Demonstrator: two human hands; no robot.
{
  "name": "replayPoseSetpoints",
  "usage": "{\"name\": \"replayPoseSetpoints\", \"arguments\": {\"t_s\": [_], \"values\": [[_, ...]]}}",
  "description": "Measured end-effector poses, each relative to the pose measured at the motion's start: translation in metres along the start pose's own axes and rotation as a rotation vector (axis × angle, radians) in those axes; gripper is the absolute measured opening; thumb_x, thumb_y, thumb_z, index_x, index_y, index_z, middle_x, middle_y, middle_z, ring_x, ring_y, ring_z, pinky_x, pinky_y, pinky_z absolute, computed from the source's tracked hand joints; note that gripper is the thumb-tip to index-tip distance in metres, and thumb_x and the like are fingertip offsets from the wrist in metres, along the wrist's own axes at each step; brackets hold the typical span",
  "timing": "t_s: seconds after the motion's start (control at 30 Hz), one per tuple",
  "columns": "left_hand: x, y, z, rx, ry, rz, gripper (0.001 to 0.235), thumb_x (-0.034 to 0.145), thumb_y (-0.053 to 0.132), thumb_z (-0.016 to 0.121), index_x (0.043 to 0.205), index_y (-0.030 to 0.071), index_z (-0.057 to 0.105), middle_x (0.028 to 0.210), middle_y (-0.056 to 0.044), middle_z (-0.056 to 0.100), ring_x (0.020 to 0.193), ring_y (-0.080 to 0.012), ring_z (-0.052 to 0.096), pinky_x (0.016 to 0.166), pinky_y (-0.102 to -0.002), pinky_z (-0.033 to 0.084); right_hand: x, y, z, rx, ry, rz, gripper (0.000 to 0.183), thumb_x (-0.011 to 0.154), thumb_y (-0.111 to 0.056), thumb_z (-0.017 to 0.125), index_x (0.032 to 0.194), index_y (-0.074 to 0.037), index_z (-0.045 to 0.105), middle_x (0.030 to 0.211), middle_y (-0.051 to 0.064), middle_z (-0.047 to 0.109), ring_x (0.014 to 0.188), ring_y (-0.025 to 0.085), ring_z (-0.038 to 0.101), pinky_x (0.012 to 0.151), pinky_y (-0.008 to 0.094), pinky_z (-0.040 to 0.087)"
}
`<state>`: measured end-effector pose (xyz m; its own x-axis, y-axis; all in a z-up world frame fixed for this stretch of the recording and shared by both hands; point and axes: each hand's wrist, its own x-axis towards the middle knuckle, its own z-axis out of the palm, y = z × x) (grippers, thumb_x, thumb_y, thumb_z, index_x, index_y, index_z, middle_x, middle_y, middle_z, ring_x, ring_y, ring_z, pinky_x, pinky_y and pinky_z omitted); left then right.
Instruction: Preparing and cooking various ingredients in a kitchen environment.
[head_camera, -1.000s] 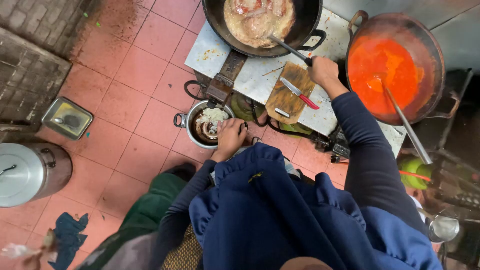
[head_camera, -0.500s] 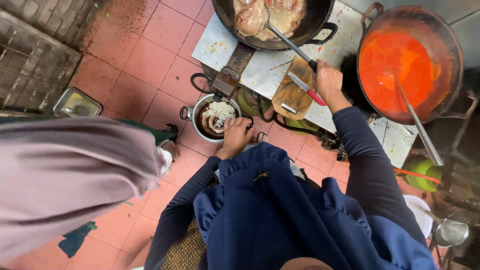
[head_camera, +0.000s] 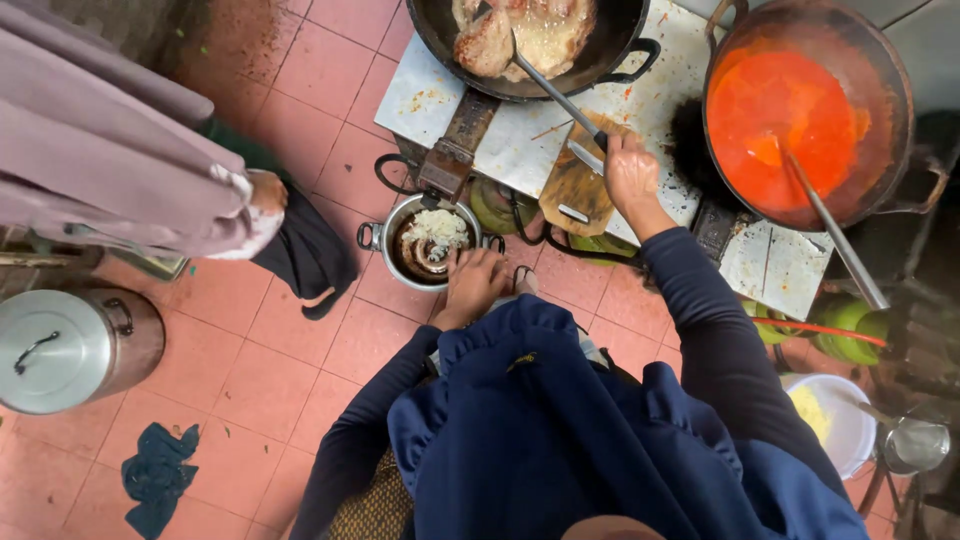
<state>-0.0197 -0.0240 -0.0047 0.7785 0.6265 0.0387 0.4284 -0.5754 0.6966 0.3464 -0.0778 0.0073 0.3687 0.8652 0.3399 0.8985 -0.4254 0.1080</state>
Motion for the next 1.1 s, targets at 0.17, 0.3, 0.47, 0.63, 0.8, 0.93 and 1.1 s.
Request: {"name": "replayPoseSetpoints", "arguments": {"t_s": [0.17,0.3,0.47,0.63,0.8,0.93,1.1], "values": [[-0.012,-0.009,0.004,0.028,-0.013,0.0,0.03,0.089,0.029,0.067,0.116,0.015,0.069,0.117,-0.006,0.065,0.12,-0.0309,0.055,0.118,-0.057,0.024,0.0,-0.009,0.006,0.018,-0.025,0.033,0.019,0.099,-0.012,0.057,0.115,-0.008,0.066,0.09,0.014,0.066,0.079,0.032,0.07,0.065,0.045,0.056],[-0.02,-0.014,0.004,0.05,-0.005,-0.042,0.032,0.09,0.03,0.067,0.118,0.015,0.069,0.12,-0.005,0.065,0.122,-0.031,0.054,0.119,-0.055,0.024,-0.001,-0.013,0.005,0.031,-0.023,0.038,0.014,0.101,-0.014,0.058,0.111,-0.008,0.065,0.087,0.014,0.066,0.079,0.032,0.07,0.065,0.045,0.056],[-0.02,-0.01,-0.002,0.055,-0.027,-0.051,0.032,0.09,0.029,0.067,0.119,0.016,0.068,0.12,-0.006,0.065,0.123,-0.031,0.053,0.119,-0.056,0.023,-0.003,-0.007,0.009,0.034,-0.032,0.041,0.015,0.097,-0.013,0.06,0.111,-0.008,0.065,0.087,0.014,0.067,0.077,0.032,0.07,0.064,0.045,0.056],[-0.018,-0.006,-0.008,0.022,-0.058,-0.074,0.031,0.091,0.028,0.065,0.12,0.017,0.068,0.119,-0.006,0.065,0.123,-0.0308,0.053,0.12,-0.059,0.02,-0.002,-0.006,0.013,0.033,-0.059,0.044,0.016,0.091,-0.014,0.064,0.105,-0.007,0.063,0.088,0.015,0.067,0.077,0.033,0.071,0.065,0.046,0.056],[-0.019,-0.011,0.007,0.041,-0.035,-0.035,0.031,0.09,0.026,0.064,0.119,0.017,0.068,0.121,-0.006,0.065,0.123,-0.0309,0.054,0.119,-0.06,0.023,0.004,-0.005,-0.007,0.15,-0.154,0.082,0.023,0.089,-0.017,0.067,0.109,-0.006,0.063,0.093,0.019,0.068,0.077,0.039,0.07,0.064,0.051,0.054],[-0.019,-0.018,0.016,0.058,-0.026,-0.009,0.033,0.09,0.025,0.062,0.121,0.015,0.067,0.122,-0.007,0.065,0.123,-0.0314,0.055,0.117,-0.059,0.025,0.023,0.001,-0.034,0.216,-0.269,0.132,0.026,0.094,-0.023,0.069,0.113,-0.006,0.066,0.096,0.023,0.071,0.082,0.044,0.069,0.072,0.055,0.054],[-0.022,-0.015,0.027,0.058,-0.038,0.025,0.027,0.088,0.027,0.063,0.11,0.011,0.068,0.122,-0.008,0.065,0.121,-0.0327,0.055,0.113,-0.062,0.026,0.033,-0.007,-0.063,0.46,-0.488,0.25,0.033,0.092,-0.03,0.071,0.118,-0.01,0.073,0.096,0.025,0.072,0.092,0.045,0.068,0.08,0.053,0.053]]}}
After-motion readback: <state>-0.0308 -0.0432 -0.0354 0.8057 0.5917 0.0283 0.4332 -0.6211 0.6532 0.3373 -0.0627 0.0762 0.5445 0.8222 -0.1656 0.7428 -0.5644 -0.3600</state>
